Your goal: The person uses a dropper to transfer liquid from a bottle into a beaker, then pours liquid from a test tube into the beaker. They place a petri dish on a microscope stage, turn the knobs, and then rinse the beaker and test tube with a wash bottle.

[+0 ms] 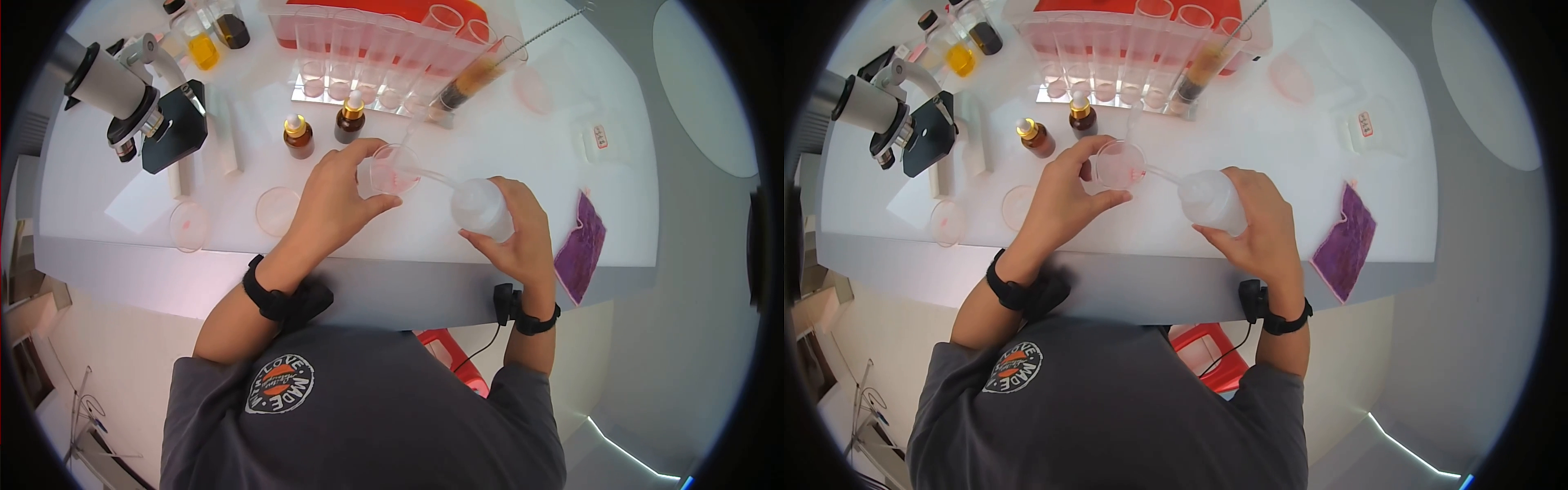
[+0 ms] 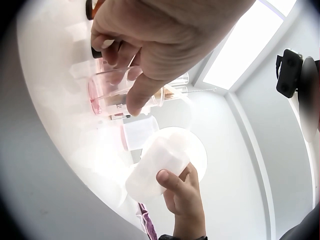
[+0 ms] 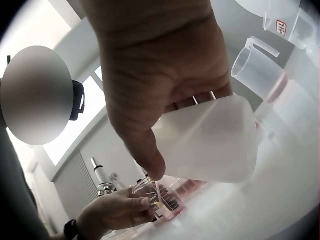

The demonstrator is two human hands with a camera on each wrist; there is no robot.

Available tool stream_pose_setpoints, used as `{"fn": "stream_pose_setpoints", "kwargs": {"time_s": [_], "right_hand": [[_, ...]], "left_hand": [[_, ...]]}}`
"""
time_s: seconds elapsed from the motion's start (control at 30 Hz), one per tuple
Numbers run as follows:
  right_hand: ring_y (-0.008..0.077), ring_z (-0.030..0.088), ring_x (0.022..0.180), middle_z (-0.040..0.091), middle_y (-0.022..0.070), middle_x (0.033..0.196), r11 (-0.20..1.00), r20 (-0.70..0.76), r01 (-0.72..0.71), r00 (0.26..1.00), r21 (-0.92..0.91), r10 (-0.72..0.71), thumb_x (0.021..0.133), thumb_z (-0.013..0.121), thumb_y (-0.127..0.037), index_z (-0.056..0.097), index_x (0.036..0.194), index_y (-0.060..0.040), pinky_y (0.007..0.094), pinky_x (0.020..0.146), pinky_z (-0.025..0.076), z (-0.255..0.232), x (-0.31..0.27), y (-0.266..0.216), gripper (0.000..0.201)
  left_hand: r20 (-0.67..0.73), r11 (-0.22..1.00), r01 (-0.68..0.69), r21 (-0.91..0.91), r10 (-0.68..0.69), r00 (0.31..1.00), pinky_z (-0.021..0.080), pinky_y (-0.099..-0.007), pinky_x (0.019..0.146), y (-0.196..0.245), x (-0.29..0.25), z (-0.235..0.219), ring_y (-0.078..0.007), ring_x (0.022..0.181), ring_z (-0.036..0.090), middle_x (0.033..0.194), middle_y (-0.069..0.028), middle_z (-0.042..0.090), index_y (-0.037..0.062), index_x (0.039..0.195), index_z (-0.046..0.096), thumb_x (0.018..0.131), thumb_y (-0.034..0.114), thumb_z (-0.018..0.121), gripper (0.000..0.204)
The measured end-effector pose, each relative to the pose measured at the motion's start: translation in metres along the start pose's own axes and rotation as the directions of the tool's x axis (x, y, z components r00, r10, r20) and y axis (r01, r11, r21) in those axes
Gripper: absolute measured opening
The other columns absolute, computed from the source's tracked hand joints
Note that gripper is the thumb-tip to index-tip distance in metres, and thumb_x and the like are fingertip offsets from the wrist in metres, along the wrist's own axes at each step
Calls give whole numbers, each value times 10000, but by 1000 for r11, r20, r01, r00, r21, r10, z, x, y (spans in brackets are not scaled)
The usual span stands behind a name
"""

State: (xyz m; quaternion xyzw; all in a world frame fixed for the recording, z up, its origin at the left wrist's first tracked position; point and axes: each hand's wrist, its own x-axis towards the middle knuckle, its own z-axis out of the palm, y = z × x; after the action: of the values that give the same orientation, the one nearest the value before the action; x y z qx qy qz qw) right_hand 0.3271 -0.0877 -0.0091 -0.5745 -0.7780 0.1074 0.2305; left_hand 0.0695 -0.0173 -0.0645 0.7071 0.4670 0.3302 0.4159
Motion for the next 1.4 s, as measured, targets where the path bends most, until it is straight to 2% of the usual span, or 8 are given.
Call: {"fn": "stream_pose_setpoints", "kwargs": {"time_s": [0.7,0.9,1.0,1.1,1.2,1.23,1.37,1.4], "right_hand": [[319,650,882,681,125,982,999,-7,29,1000,-42,-30,675,849,-216,628,1100,-52,392,717,532,-4,6,0,506],[329,651,939,680,131,1040,999,-51,27,998,37,-25,666,869,-210,628,1134,-59,387,813,529,-4,6,3,548],[310,660,994,680,131,1089,996,-49,-35,998,82,40,643,889,-183,624,1166,-42,377,893,517,-4,3,11,603],[254,661,1038,679,127,1120,970,-81,-196,975,145,209,636,900,-148,602,1213,-14,356,937,506,-5,-2,24,663],[208,647,1063,674,124,1137,864,-95,-301,925,404,367,659,898,-140,568,1264,11,340,956,496,3,-6,50,706],[195,635,1072,668,121,1141,865,-109,-322,915,384,389,673,893,-132,544,1291,19,335,961,492,4,-6,57,727],[199,623,1100,666,117,1150,774,-106,-314,893,550,438,700,874,-124,544,1286,22,334,974,483,5,-12,65,688],[201,618,1113,664,120,1154,783,-96,-320,897,534,432,705,870,-121,549,1279,23,334,979,478,3,-15,64,672]], "left_hand": [[20,1000,15,12,-15,1000,466,-302,715,0,0,-1,-167,749,461,1016,-49,647,20,1243,600,646,140,883,672],[10,1000,1,5,-2,1000,466,-301,716,-2,0,0,-168,749,462,1007,-46,647,21,1243,599,651,138,882,666],[13,1000,4,8,-4,1000,466,-303,717,-1,0,-1,-169,750,462,999,-46,646,23,1241,598,652,137,881,663],[23,1000,7,8,-7,1000,467,-309,720,0,-1,-2,-176,753,468,977,-53,637,32,1229,602,650,134,881,651],[23,1000,-25,7,24,999,468,-323,729,2,-1,-2,-193,768,487,941,-60,616,51,1212,611,638,124,883,639],[12,999,-52,9,51,999,468,-328,735,4,-2,-1,-199,776,494,931,-61,609,59,1205,614,633,120,884,636],[-1,989,-146,25,146,989,469,-342,759,14,-3,-4,-213,801,512,922,-57,603,83,1193,626,608,101,885,640],[15,989,-143,27,143,990,477,-348,769,16,-3,-5,-231,831,526,1001,-58,620,83,1195,620,624,96,877,626]]}}
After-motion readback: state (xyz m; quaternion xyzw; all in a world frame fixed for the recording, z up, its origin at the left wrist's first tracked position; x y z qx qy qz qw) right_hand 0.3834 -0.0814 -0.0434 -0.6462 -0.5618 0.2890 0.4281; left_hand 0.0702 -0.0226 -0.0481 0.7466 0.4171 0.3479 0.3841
